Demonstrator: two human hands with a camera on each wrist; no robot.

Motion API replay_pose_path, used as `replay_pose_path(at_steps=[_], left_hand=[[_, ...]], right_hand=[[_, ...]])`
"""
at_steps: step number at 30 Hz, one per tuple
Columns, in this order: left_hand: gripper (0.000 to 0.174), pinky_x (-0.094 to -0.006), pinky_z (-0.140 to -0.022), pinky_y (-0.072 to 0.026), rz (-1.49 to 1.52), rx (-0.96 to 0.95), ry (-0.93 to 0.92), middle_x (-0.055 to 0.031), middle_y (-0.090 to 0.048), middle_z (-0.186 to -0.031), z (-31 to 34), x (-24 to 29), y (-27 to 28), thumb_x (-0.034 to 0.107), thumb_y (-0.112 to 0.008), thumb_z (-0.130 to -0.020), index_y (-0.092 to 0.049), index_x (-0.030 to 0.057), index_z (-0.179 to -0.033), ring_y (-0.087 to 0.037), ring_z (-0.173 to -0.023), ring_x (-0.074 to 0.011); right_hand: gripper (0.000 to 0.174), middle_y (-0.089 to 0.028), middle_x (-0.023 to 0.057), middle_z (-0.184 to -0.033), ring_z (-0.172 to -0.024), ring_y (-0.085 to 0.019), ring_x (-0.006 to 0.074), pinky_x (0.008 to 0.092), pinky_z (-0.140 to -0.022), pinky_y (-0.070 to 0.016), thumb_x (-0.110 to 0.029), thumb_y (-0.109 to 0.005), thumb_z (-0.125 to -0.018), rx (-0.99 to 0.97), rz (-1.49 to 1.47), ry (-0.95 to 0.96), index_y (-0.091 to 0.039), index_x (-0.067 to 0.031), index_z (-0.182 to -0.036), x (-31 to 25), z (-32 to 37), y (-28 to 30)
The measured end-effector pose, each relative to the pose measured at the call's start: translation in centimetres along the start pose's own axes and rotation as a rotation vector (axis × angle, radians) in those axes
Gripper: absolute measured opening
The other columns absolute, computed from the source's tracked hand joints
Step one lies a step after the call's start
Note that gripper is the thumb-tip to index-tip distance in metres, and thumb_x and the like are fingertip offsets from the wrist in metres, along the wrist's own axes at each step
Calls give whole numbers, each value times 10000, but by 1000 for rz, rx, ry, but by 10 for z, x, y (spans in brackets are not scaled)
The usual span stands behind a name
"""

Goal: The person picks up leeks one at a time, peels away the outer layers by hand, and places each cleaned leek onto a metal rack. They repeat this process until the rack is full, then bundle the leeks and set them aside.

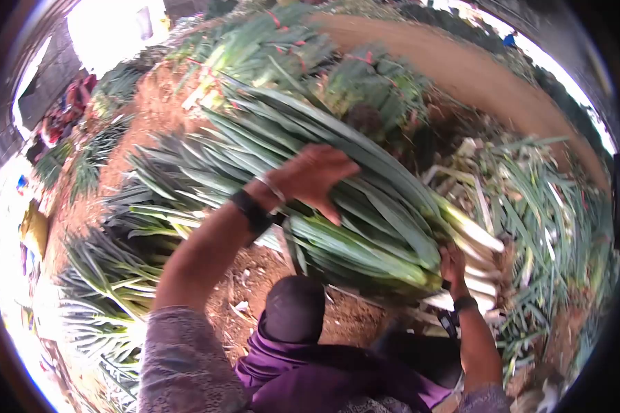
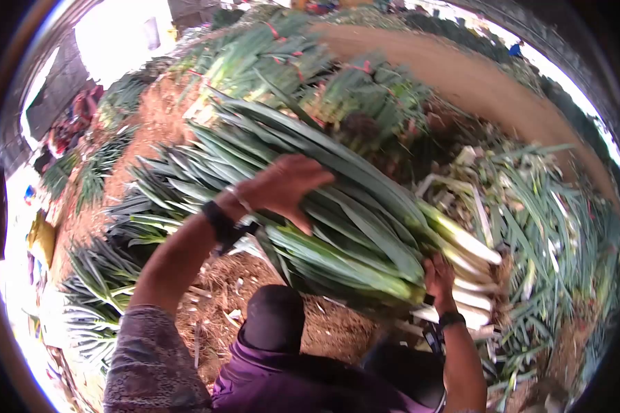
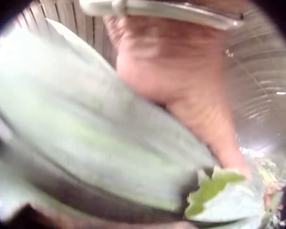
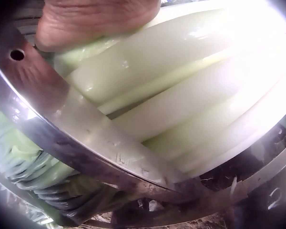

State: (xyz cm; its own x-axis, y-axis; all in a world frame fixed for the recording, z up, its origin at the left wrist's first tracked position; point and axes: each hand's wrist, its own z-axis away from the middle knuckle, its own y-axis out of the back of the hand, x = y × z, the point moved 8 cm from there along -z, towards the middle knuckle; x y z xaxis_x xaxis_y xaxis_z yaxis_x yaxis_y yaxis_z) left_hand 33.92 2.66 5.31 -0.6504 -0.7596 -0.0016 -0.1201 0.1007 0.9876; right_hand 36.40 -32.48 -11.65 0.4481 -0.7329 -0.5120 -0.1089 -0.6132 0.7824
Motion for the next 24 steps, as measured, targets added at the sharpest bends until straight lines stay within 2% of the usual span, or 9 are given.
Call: replay_pose_path(at_steps=[3,8,13,15,16,19,20,22,24], left_hand=[[1091,-430,-1022,-342,3,-198,179,-167,-521,-1210,15,-22,6,609,-801,-508,-438,8,-1342,-483,-1154,-332],[1152,-448,-1074,-291,95,-276,235,-188,-459,-1322,26,-41,-32,640,-793,-518,-358,17,-1385,-395,-1270,-360],[1199,-482,-1098,-242,116,-231,221,-186,-402,-1371,18,-59,-54,631,-813,-499,-303,62,-1423,-347,-1299,-382],[1202,-493,-1099,-234,66,-229,223,-188,-391,-1384,26,-50,-48,661,-772,-526,-282,61,-1445,-348,-1299,-374],[1190,-499,-1102,-225,94,-146,174,-193,-387,-1389,32,-43,-43,683,-748,-544,-279,76,-1454,-345,-1303,-371],[1063,-537,-1116,-181,-80,31,65,-183,-363,-1437,58,-30,-19,716,-657,-658,-288,151,-1480,-323,-1341,-349],[968,-552,-1119,-164,-133,48,118,-164,-355,-1454,76,-39,-9,685,-636,-714,-309,183,-1475,-316,-1355,-339],[748,-585,-1120,-136,-209,87,248,-116,-359,-1477,118,-55,24,588,-605,-832,-374,239,-1451,-312,-1375,-321],[690,-540,-1115,-202,-277,287,465,-127,-410,-1440,186,-69,65,528,-637,-841,-435,196,-1412,-349,-1356,-282]], right_hand=[[263,-620,174,-937,-892,-576,427,521,-740,-442,-334,-455,-927,15,-8,62,-567,-112,-1011,-9,-1,3],[249,-643,146,-968,-926,-590,397,478,-768,-447,-311,-452,-936,-2,-16,34,-582,-124,-1036,-23,-4,7],[238,-641,162,-973,-920,-591,399,464,-790,-448,-292,-459,-930,-18,-90,-11,-584,-121,-1038,-15,-9,0],[211,-641,169,-898,-822,-602,377,421,-704,-471,-275,-486,-923,-18,-36,-39,-584,-108,-1007,-8,-6,-1],[224,-645,167,-889,-799,-608,357,414,-693,-474,-261,-511,-912,34,-84,-7,-585,-102,-1050,36,2,-19],[347,-676,95,-1054,-947,-623,236,337,-870,-468,-203,-542,-910,-24,-1404,-71,-591,-16,-1198,94,5,-58],[345,-638,87,-1143,-1018,-593,238,315,-950,-423,-230,-519,-940,-71,-1255,-72,-597,14,-1170,70,0,-49],[377,-631,109,-1133,-1010,-580,240,322,-918,-424,-292,-461,-978,-85,-756,-73,-582,2,-1181,87,0,-47],[383,-630,119,-1104,-998,-576,240,328,-903,-424,-310,-429,-993,-78,-657,-75,-583,-3,-1164,100,2,-48]])
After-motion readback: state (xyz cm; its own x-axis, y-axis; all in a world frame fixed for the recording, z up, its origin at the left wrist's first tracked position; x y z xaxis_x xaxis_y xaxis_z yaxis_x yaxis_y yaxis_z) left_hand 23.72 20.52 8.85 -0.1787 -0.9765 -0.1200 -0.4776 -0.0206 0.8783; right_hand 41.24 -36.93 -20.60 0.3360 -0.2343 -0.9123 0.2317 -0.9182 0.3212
